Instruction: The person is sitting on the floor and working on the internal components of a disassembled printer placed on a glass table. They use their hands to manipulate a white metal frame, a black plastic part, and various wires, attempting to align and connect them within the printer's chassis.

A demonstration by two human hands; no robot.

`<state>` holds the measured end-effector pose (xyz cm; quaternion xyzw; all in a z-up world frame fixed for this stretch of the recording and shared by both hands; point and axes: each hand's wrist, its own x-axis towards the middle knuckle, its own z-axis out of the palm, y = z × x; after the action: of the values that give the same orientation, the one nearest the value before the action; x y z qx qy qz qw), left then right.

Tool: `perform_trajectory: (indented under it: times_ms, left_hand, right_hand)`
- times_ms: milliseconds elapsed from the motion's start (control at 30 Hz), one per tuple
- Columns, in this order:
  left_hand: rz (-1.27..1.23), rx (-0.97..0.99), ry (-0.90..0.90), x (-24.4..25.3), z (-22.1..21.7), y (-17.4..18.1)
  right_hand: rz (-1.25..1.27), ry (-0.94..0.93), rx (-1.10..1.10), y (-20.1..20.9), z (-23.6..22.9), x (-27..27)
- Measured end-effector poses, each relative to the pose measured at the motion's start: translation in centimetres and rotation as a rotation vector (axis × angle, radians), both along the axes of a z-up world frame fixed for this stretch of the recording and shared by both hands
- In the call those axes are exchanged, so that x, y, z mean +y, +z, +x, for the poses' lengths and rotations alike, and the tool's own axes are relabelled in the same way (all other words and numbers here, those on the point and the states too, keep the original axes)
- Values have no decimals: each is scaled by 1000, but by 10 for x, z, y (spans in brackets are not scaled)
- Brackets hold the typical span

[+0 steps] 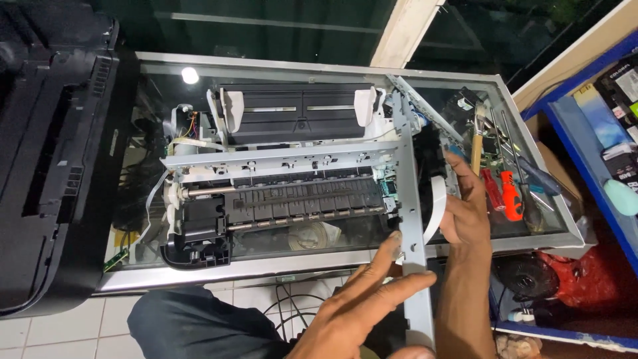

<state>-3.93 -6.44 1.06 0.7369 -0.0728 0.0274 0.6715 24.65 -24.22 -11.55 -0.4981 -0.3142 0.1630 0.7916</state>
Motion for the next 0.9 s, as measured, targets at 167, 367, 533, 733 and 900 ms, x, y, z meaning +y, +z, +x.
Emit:
perform_trajectory:
  times_ms: [167,367,533,733,900]
  left_hand:
    - [-72,28,71,2,-1,8]
    - [-15,-88,180,8,2,8]
    - [-13,-16,198,9,3,17]
    - [-3,-82,228,9,5,21]
    - [-128,-63,212,10,9,23]
  right_hand:
    - [-32,-87,53,5,-6,3]
    - [-145,-153,66,26,-14,13]
    - [-183,-193,103,43,-16,18]
    - [-294,-203,129,63,-15,20]
    - [-353,-246,90,68,-12,20]
